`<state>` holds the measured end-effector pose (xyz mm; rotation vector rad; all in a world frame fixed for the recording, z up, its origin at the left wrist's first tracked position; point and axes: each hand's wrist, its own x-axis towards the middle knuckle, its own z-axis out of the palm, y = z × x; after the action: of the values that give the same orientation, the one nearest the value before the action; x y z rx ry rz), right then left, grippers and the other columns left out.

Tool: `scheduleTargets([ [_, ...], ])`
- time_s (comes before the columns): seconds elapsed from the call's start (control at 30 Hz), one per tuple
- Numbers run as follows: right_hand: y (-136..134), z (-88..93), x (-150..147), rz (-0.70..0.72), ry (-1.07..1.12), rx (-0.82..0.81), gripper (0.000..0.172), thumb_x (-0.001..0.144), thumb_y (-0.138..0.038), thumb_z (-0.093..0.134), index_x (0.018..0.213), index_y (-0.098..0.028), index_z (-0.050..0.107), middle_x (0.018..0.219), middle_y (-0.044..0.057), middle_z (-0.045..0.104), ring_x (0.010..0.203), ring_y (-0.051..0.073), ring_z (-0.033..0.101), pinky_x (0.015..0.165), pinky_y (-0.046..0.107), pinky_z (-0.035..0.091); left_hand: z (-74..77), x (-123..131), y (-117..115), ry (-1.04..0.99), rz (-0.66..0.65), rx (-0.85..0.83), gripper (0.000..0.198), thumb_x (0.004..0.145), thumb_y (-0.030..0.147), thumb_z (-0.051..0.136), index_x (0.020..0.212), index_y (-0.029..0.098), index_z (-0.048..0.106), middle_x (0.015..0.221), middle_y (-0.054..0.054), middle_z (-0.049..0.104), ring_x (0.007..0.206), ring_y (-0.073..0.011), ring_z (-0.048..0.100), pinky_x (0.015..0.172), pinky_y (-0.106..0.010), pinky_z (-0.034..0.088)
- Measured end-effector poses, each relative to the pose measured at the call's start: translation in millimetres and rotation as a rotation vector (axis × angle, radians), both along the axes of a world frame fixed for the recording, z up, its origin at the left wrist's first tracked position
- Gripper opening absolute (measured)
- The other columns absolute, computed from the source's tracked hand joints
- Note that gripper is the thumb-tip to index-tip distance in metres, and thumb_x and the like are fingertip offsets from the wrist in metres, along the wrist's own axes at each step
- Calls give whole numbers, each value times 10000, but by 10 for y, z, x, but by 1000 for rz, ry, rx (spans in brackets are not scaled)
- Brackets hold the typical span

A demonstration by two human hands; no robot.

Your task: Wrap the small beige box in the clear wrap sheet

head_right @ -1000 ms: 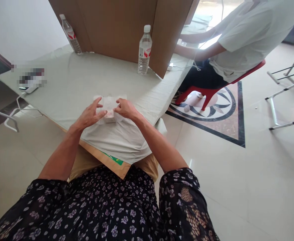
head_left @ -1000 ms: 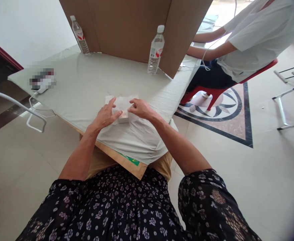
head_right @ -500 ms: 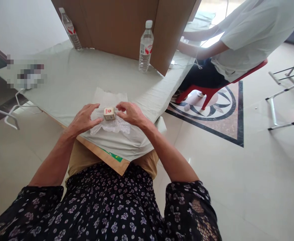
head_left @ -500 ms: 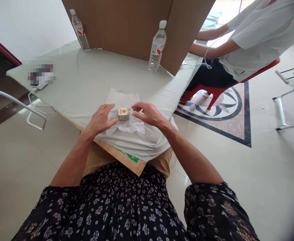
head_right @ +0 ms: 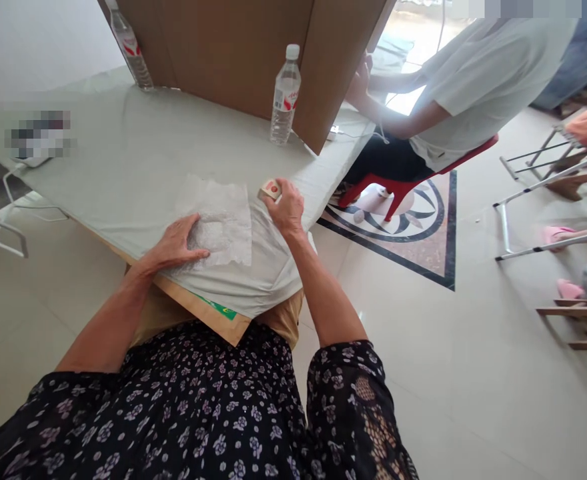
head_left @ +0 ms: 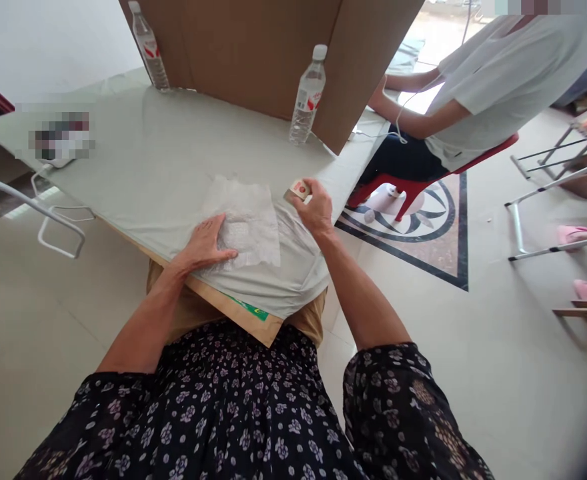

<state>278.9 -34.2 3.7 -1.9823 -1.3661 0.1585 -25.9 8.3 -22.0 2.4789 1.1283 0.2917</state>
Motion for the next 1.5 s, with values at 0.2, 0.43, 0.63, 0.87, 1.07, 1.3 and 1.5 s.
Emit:
scheduleTargets([
  [0.2, -71, -142, 187, -13, -43, -71, 593, 842, -324, 686, 1404, -165, 584, 1450, 191, 647, 1316, 365, 604, 1116, 561, 436, -43, 2, -9, -15, -10, 10, 979, 782, 511, 743, 1599, 133, 358, 1670, -233, 411, 1555, -390, 393, 1289, -535, 286],
  [0.43, -85, 5, -230, 241, -85, 99, 286, 919, -265, 576, 1155, -213, 729, 1297, 130, 732, 1253, 296, 643, 1135, 483, 454, 106, 33, -5, -27, -35, 18, 955, 811, 540, 733, 1608, 166, 364, 1686, -199, 405, 1590, -390, 332, 1299, -541, 259],
  [0.63, -69, -151, -860, 617, -187, -118, 506, 902, -330, 709, 1379, -167, 674, 1532, 173, 611, 1445, 338, 530, 1200, 516, 386, 79, -1, 150, 34, -29, 31, 983, 773, 582, 751, 1590, 169, 392, 1655, -200, 451, 1566, -401, 375, 1285, -544, 279],
  [0.87, -190, -241, -587, 516, -168, -84, 371, 976, -340, 588, 1305, -215, 707, 1535, 147, 611, 1445, 318, 531, 1209, 530, 369, -13, -131, 235, 47, -53, 5, 1067, 750, 641, 768, 1616, 165, 366, 1710, -200, 367, 1609, -400, 294, 1311, -538, 221],
  [1.07, -25, -242, 120, -75, -194, 33, 610, 894, -425, 646, 1449, -196, 538, 1584, 214, 518, 1417, 392, 508, 1126, 620, 406, 40, -113, 183, -6, -14, 23, 1049, 790, 693, 723, 1636, 198, 350, 1712, -168, 371, 1616, -400, 266, 1313, -525, 202],
  [1.3, 67, -240, 205, 48, 53, -27, 450, 845, -396, 682, 1244, -191, 652, 1150, 122, 762, 1066, 296, 682, 1007, 490, 521, 5, -104, 104, 4, -14, 27, 1039, 790, 651, 755, 1626, 188, 348, 1674, -176, 430, 1589, -401, 326, 1313, -544, 193],
  [1.5, -149, 13, -536, 497, 101, 22, 539, 899, -472, 683, 1386, -250, 623, 1347, 84, 717, 1176, 265, 665, 1046, 422, 501, -11, -119, 83, 23, -26, 25, 1063, 776, 623, 777, 1634, 183, 329, 1700, -170, 390, 1606, -381, 295, 1333, -534, 132],
])
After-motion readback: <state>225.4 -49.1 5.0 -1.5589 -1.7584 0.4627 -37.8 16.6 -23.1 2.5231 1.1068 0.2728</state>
